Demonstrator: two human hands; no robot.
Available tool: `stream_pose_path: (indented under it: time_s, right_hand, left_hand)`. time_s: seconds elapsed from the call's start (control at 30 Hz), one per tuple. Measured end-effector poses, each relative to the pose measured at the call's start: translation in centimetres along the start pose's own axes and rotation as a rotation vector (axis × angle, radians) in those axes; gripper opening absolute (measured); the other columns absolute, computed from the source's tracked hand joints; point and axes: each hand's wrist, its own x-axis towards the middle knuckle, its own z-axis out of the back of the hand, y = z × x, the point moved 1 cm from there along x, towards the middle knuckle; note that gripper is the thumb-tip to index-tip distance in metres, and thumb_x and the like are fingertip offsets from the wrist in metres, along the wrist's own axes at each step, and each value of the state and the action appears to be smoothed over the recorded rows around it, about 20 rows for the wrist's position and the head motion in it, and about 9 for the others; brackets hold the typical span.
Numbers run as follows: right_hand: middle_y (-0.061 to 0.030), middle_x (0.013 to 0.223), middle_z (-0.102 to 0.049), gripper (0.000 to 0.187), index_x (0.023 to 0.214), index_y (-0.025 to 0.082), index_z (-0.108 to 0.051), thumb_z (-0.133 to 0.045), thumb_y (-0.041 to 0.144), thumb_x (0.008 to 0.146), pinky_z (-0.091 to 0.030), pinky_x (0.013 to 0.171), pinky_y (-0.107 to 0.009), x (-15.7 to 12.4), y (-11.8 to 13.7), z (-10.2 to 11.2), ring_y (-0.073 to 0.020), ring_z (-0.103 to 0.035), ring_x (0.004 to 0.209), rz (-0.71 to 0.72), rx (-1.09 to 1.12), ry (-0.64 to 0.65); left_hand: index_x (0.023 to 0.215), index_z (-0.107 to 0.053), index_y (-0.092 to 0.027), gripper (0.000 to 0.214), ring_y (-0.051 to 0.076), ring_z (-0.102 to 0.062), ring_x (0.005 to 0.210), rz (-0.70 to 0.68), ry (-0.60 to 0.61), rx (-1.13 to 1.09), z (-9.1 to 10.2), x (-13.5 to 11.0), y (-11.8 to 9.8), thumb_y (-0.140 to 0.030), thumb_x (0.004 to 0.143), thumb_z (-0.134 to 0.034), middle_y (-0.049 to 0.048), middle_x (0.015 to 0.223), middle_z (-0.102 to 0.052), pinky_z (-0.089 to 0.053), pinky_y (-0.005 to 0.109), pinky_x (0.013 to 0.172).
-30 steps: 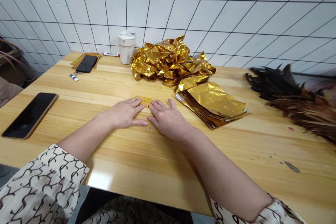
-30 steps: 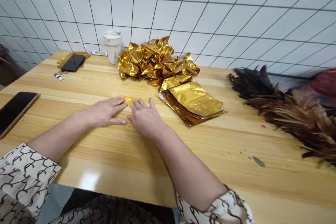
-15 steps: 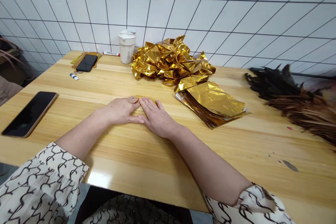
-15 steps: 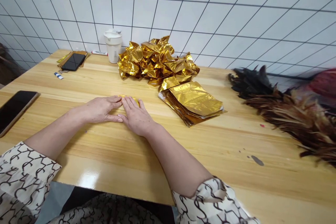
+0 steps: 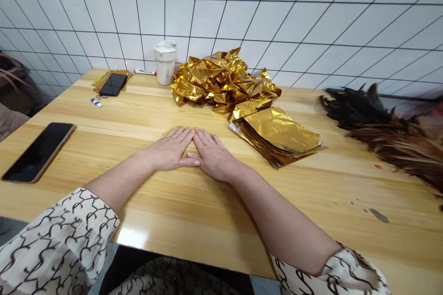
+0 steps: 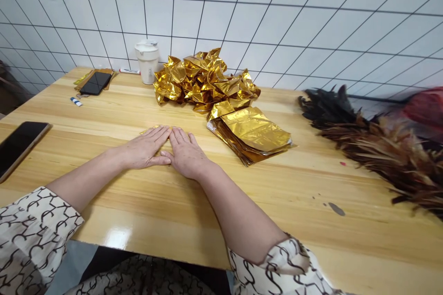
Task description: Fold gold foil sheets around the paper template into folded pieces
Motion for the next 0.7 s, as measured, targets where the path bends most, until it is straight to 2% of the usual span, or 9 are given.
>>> stream_pose_path:
  time_s: [0.1, 0.23, 0.43, 0.57, 0.7]
  right_hand:
    - [-0.0225, 0.155, -0.024, 0.067, 0.148, 0.002, -0.024, -0.027, 0.043, 0.096, -0.022, 0.114, -0.051, -0.1, 0.1, 0.3, -0.0273, -0.017, 0.145, -0.005, 0.001, 0.005]
    - [-0.0218, 0.155, -0.024, 0.069, 0.149, 0.003, -0.024, -0.028, 0.047, 0.096, -0.018, 0.116, -0.050, -0.3, 0.1, 0.7, -0.0263, -0.016, 0.145, -0.015, 0.010, 0.035]
    - [-0.0207, 0.154, -0.028, 0.063, 0.147, 0.004, -0.029, -0.031, 0.042, 0.096, -0.020, 0.115, -0.052, -0.7, -0.4, 1.2, -0.0267, -0.022, 0.144, -0.026, -0.021, 0.047]
    - [-0.0187, 0.148, -0.041, 0.050, 0.140, 0.010, -0.044, -0.034, 0.033, 0.096, -0.025, 0.113, -0.052, -0.8, -1.2, 1.6, -0.0262, -0.036, 0.138, -0.007, -0.070, -0.026]
    - [-0.0145, 0.136, -0.057, 0.037, 0.124, 0.016, -0.060, -0.040, 0.023, 0.094, -0.027, 0.110, -0.051, -0.8, -1.8, 2.1, -0.0244, -0.049, 0.128, 0.016, -0.099, -0.097]
  left_hand:
    - [0.148, -0.019, -0.002, 0.089, 0.029, -0.017, 0.145, -0.002, 0.034, 0.001, -0.2, -0.1, 0.4, -0.069, 0.090, -0.028, 0.0220, 0.156, -0.017, -0.016, 0.042, 0.117]
    - [0.147, -0.022, -0.002, 0.088, 0.029, -0.017, 0.145, 0.035, 0.062, 0.034, 0.3, -0.9, 1.0, -0.069, 0.090, -0.028, 0.0227, 0.155, -0.019, -0.017, 0.040, 0.117]
    - [0.145, -0.027, -0.001, 0.080, 0.028, -0.019, 0.145, 0.086, 0.122, 0.046, 1.5, -1.5, 1.5, -0.060, 0.092, -0.036, 0.0227, 0.155, -0.020, -0.020, 0.037, 0.116]
    - [0.139, -0.041, -0.004, 0.063, 0.026, -0.032, 0.140, 0.058, 0.065, 0.065, 2.2, -1.6, 2.1, -0.049, 0.095, -0.039, 0.0203, 0.150, -0.035, -0.026, 0.037, 0.114]
    - [0.119, -0.059, -0.011, 0.038, 0.025, -0.048, 0.129, 0.023, -0.027, 0.124, 2.6, -1.6, 2.7, -0.035, 0.096, -0.042, 0.0140, 0.136, -0.055, -0.035, 0.037, 0.109]
